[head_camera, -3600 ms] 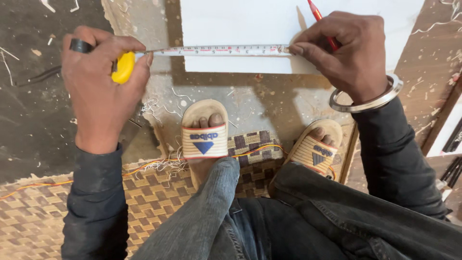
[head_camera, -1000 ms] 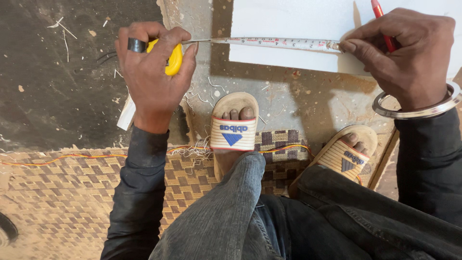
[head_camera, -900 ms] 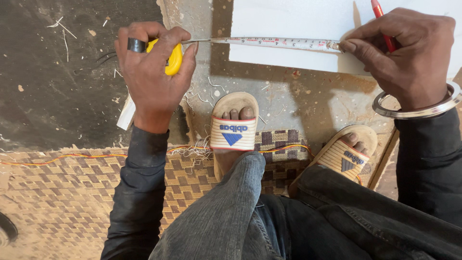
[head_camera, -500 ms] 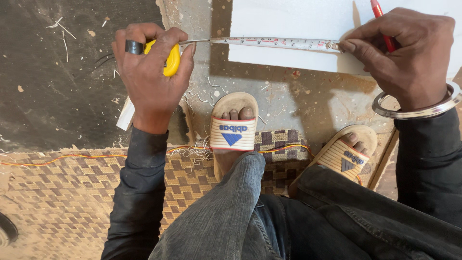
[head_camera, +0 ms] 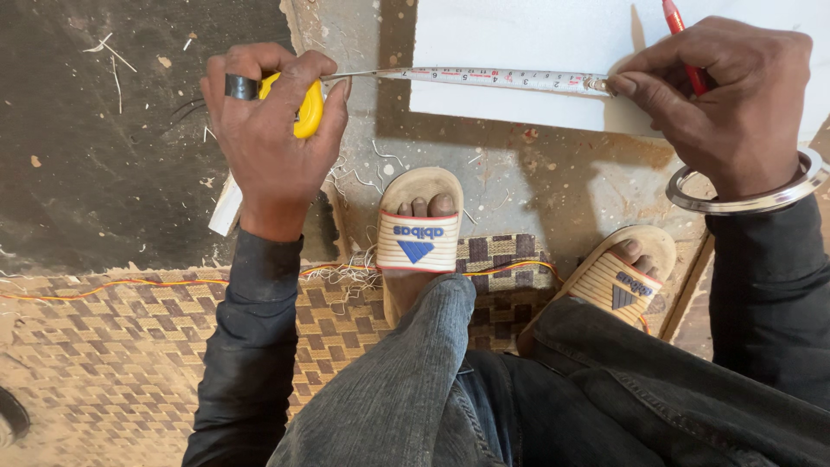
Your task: The person sits on the floor with a white board across their lap, measures it with a tape measure, and marks red lines with a pencil. They align a wooden strip as a straightedge, reposition the board, and measure and mark additional lines near drawer slides laid on the board.
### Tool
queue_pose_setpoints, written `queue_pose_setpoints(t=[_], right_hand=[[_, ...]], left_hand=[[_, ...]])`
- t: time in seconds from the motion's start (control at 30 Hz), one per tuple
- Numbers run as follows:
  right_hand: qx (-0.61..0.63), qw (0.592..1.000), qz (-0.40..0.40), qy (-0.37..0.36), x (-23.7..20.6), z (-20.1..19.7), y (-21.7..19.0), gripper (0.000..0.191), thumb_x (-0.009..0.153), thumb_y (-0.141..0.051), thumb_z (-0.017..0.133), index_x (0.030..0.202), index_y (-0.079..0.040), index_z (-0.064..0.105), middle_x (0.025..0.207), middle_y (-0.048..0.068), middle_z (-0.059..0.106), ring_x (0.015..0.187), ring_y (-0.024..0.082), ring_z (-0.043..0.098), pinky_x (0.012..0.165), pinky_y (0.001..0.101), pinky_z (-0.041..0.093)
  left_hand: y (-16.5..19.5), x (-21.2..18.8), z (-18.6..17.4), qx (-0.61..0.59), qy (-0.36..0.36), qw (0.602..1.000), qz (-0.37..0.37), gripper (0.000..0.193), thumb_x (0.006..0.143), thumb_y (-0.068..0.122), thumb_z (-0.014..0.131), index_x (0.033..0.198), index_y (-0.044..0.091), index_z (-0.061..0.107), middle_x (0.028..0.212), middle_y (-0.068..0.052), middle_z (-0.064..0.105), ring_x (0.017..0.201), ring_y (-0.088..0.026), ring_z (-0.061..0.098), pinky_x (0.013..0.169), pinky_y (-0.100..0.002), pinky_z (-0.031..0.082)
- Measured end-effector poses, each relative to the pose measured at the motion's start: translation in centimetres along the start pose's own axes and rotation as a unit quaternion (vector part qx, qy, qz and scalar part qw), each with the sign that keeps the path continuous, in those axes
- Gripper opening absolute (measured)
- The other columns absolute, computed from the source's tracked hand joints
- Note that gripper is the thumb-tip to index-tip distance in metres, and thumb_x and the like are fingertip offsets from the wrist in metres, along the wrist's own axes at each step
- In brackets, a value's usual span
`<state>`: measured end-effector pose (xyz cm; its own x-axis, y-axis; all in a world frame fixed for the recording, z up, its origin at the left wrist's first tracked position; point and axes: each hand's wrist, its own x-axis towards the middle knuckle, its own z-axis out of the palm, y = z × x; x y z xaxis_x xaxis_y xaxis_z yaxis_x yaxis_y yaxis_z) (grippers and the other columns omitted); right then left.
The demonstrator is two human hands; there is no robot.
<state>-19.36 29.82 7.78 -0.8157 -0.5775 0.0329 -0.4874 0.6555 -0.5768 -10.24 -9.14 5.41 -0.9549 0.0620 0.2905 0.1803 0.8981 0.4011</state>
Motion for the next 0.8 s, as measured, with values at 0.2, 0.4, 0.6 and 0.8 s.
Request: queue_pose_setpoints(t=[0.2, 0.4, 0.6, 0.8], right_hand=[[0.012, 1.0, 0.006, -0.004, 0.0, -0.2, 0.0, 0.015, 0.105, -0.009, 0.078, 0.102, 0.006, 0.078, 0.088, 0.015, 0.072, 0.066, 0.016, 0.065, 0.059, 0.0257, 0.051], [-0.006, 1.0, -0.018, 0.003, -0.2, -0.1, 0.6, 0.015, 0.105, -0.009, 0.082, 0.101, 0.006, 0.079, 0.087, 0.015, 0.072, 0.067, 0.018, 0.066, 0.06, 0.0274, 0.051], [0.02, 0.999, -0.026, 0.011, -0.7, 0.5, 1.8, 0.011, 0.104, -0.007, 0.075, 0.103, 0.004, 0.078, 0.087, 0.013, 0.073, 0.072, 0.014, 0.067, 0.065, 0.0244, 0.053], [0.028, 0.999, 0.017, 0.02, -0.6, 0.5, 2.3, 0.01, 0.098, -0.01, 0.081, 0.096, 0.001, 0.08, 0.079, 0.012, 0.071, 0.061, 0.015, 0.059, 0.053, 0.0286, 0.046]], left_hand=[[-0.1, 0.1, 0.0, -0.004, -0.002, 1.0, 0.0, 0.02, 0.095, 0.014, 0.083, 0.114, 0.017, 0.075, 0.109, -0.002, 0.057, 0.105, -0.022, 0.05, 0.092, -0.038, 0.04], [0.0, 0.1, 0.0, -0.004, -0.005, 1.0, -0.001, 0.02, 0.095, 0.013, 0.082, 0.114, 0.017, 0.075, 0.109, -0.002, 0.057, 0.105, -0.022, 0.051, 0.091, -0.039, 0.039], [0.3, 0.3, -0.1, -0.007, -0.002, 1.0, 0.005, 0.02, 0.096, 0.013, 0.083, 0.113, 0.016, 0.074, 0.109, -0.003, 0.058, 0.105, -0.023, 0.051, 0.093, -0.039, 0.041], [1.7, 0.7, -0.4, -0.018, -0.007, 1.0, 0.0, 0.016, 0.098, 0.012, 0.084, 0.111, 0.014, 0.074, 0.107, -0.004, 0.059, 0.104, -0.024, 0.051, 0.093, -0.038, 0.042]])
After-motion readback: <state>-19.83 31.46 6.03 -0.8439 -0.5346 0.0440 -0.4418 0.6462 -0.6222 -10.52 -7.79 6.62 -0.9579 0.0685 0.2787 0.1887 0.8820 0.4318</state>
